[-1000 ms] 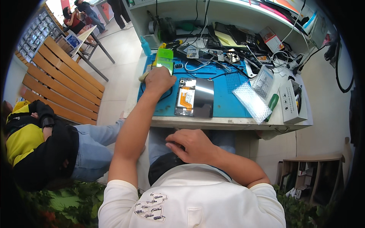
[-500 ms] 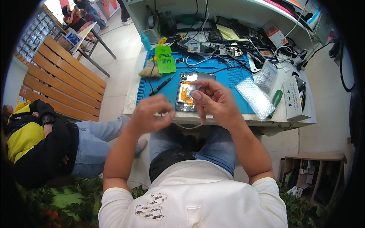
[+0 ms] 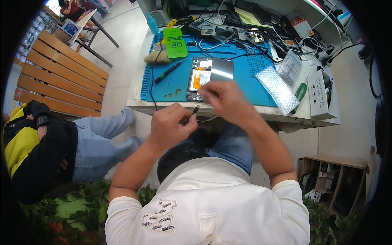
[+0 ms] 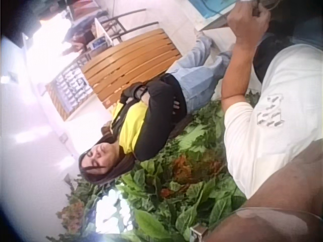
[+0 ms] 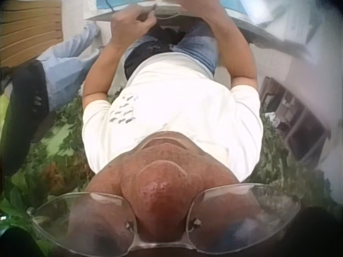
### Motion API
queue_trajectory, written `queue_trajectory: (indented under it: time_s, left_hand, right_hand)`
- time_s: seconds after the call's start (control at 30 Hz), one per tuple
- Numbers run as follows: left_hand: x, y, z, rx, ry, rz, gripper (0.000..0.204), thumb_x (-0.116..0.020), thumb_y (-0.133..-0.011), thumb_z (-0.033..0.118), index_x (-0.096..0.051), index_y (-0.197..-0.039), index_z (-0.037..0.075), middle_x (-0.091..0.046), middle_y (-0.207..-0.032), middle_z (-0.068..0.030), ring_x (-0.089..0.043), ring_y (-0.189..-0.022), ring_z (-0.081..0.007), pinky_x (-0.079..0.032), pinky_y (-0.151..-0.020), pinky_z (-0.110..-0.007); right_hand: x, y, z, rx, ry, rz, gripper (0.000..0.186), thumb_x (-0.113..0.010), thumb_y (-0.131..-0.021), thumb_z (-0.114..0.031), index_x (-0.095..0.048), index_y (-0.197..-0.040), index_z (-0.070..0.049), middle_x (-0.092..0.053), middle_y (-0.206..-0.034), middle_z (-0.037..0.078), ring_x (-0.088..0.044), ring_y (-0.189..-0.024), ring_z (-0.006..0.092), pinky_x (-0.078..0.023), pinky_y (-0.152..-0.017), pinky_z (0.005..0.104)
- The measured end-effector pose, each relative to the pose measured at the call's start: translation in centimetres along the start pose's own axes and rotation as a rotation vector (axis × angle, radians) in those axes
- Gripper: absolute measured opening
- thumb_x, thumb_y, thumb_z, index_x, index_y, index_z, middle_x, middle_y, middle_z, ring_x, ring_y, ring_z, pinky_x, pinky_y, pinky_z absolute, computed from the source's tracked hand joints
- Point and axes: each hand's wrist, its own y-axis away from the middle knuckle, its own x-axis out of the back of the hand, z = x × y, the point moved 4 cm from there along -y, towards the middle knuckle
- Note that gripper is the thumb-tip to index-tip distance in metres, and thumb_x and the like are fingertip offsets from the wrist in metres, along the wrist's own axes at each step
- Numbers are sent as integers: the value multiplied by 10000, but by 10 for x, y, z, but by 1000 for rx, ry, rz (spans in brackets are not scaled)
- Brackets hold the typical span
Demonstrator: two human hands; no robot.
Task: The person aligns a mobile phone screen with the body of the phone, presses it into place by hand, and uses a screwdriver to install screws into the internal components.
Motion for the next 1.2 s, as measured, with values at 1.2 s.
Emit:
queue_trajectory:
  time_s: [1.2]
  left_hand:
    - [-8,-13,-12,192,-166,-19,290,-955,-884,226,-745,-794,48,-705,-692,-68,-674,-576,-188,-530,-577,-342]
  right_hand:
    - [18,-39,29,152,400,14,119,-862,-886,-87,-869,-1002,-65,-812,-1096,122,-731,-1114,356,-591,-993,475]
